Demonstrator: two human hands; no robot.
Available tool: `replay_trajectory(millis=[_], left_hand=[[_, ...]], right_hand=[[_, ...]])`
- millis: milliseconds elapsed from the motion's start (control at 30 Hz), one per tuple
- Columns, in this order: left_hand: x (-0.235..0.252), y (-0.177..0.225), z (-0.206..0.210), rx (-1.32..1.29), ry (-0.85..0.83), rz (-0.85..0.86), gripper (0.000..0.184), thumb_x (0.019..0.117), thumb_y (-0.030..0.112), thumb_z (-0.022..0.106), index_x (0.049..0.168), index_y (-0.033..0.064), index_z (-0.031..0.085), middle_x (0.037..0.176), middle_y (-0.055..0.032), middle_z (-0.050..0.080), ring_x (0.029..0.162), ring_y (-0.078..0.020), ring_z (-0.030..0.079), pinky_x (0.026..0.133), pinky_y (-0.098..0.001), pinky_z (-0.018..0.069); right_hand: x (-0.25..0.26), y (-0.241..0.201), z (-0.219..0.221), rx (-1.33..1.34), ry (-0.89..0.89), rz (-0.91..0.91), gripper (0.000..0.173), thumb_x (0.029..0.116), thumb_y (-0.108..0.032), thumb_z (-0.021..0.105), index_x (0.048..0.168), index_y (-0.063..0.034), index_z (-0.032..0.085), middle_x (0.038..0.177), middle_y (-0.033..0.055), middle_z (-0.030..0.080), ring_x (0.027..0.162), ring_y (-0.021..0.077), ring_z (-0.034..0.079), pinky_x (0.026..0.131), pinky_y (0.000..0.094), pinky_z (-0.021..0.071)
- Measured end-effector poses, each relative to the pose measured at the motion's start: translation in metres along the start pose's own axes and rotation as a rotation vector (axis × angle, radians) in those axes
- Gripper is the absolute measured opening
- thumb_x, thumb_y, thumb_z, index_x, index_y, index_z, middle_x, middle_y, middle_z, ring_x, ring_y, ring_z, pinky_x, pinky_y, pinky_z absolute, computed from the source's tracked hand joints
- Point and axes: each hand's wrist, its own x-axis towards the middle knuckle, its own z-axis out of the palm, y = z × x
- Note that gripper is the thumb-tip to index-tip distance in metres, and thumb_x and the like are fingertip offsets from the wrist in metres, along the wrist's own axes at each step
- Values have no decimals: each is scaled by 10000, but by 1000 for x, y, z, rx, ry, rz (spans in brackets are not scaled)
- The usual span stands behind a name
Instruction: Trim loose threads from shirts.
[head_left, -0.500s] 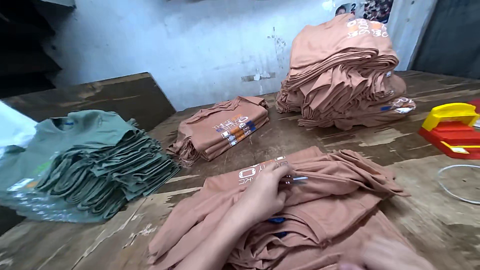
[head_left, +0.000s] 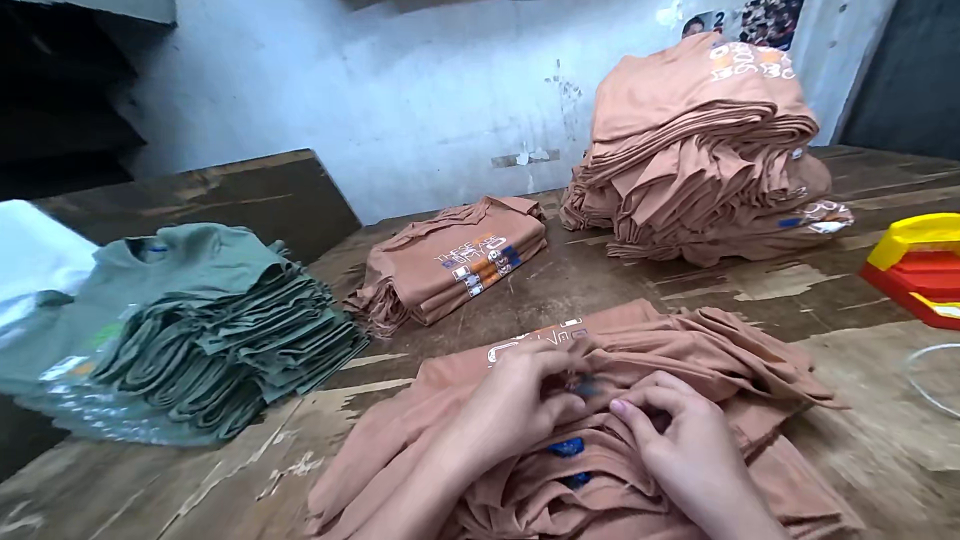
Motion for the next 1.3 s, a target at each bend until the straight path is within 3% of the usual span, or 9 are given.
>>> replay_trajectory(millis=[100,433,667,800,867,967,1067,1167,1300], left_hand=[[-11,10,2,177,99,48,139,942,251,688,1040,253,785,992,84,739,962,-77,690,877,-355,581],[0,14,20,129,14,130,154,946,229,684,1048,238,799,980,42,739,971,-119,691,901,-365,563],[-9,4,10,160,42,156,161,932,211,697,1068,241,778,1017,47,725,1007,-132,673,909,-401,544],[-10,7,19,157,72,197,139,944,215,682,1028,234,791,991,49,737,1002,-145,675,915,-386,543],[-11,3,15,120,84,140,143,939,251,699,1055,214,775,1005,39,732,997,-136,680,915,-385,557],[-9,-3,-1,14,-130,-93,417,867,351,777,1247,210,679,1133,-10,688,1081,-170,650,977,-440,538],[-3,-20,1,-58,-64,-175,299,851,211,764,1136,157,691,1003,-9,691,932,-137,658,855,-375,560],[-6,-43,25,26,261,131,52,817,92,733,831,140,747,776,26,685,738,-96,655,689,-318,569],[-15,-29,18,-56,-7,249,169,862,265,724,982,165,787,862,7,709,825,-113,669,757,-337,571]], right_hand=[[0,0,1,-3,25,12,128,882,-288,690,815,-204,760,899,-83,682,800,8,649,674,225,563],[-2,2,4,80,69,-145,142,935,-230,620,876,-169,734,939,-46,671,801,4,653,681,172,574],[1,15,-17,395,-177,-324,209,1008,-232,590,891,-111,714,1019,1,688,955,66,648,793,215,559],[-2,7,-41,490,-403,-369,341,1006,-277,628,746,-57,652,911,51,681,832,85,645,705,253,544],[-8,-4,-47,320,-362,-345,371,984,-314,684,727,-48,670,795,55,678,715,98,632,608,284,517],[-16,-10,-22,-121,-153,-342,211,909,-393,743,968,-197,795,978,31,702,869,159,668,689,363,577],[-18,1,-4,-215,-94,-454,109,907,-286,706,897,-253,809,956,1,702,910,173,666,718,353,567],[-27,-15,-32,-190,-287,-445,114,929,-259,722,876,-211,810,950,32,710,927,227,653,795,428,535],[-49,-32,-57,-331,-671,-247,164,934,-250,685,933,-134,801,920,108,739,883,336,687,797,577,471]])
